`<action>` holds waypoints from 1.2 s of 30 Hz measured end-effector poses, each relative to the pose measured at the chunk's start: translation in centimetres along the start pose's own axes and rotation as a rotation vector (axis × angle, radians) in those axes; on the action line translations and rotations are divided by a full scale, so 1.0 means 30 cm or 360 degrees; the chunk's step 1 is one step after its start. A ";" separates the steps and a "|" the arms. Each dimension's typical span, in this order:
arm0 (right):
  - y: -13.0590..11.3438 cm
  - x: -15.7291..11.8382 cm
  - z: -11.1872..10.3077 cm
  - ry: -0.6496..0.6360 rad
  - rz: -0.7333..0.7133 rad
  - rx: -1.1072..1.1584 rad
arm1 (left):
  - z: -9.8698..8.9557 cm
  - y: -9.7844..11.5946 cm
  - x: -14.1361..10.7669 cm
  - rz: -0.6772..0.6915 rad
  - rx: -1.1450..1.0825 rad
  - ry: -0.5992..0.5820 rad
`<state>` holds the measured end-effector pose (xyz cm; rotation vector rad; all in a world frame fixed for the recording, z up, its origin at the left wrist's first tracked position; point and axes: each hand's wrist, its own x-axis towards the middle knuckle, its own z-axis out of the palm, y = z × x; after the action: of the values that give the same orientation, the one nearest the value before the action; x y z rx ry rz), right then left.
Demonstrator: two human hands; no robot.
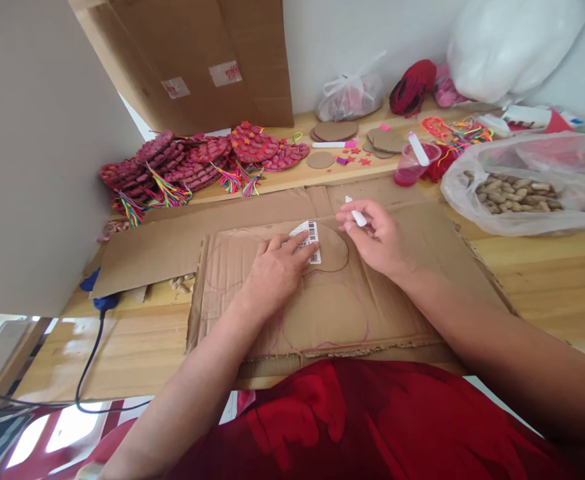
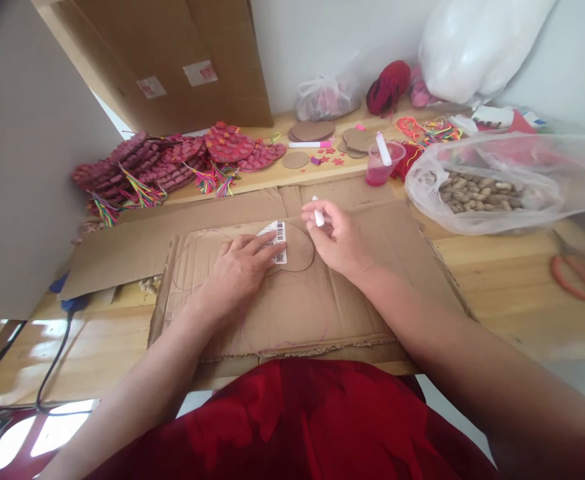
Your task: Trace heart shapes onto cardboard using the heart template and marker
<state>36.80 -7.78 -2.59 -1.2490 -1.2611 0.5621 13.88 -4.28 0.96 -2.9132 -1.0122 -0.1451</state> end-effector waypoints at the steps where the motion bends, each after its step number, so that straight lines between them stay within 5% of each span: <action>1: 0.003 0.002 0.000 0.0008 -0.0011 0.0034 | -0.001 0.000 0.001 -0.0009 -0.0001 0.0003; 11: 0.000 0.000 -0.002 -0.0067 0.0093 -0.0032 | -0.015 -0.006 0.008 0.0000 -0.0029 -0.0063; 19: -0.036 -0.007 -0.016 -0.0106 -0.0054 -0.0360 | 0.005 -0.019 0.021 0.0156 -0.0030 -0.0028; 36: -0.004 0.001 -0.010 -0.0083 0.0090 -0.0019 | 0.017 0.001 0.023 0.0147 -0.0064 -0.0061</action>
<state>37.05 -7.90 -2.41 -1.2905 -1.2774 0.6321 14.48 -3.84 0.53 -3.0033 -0.8877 -0.1068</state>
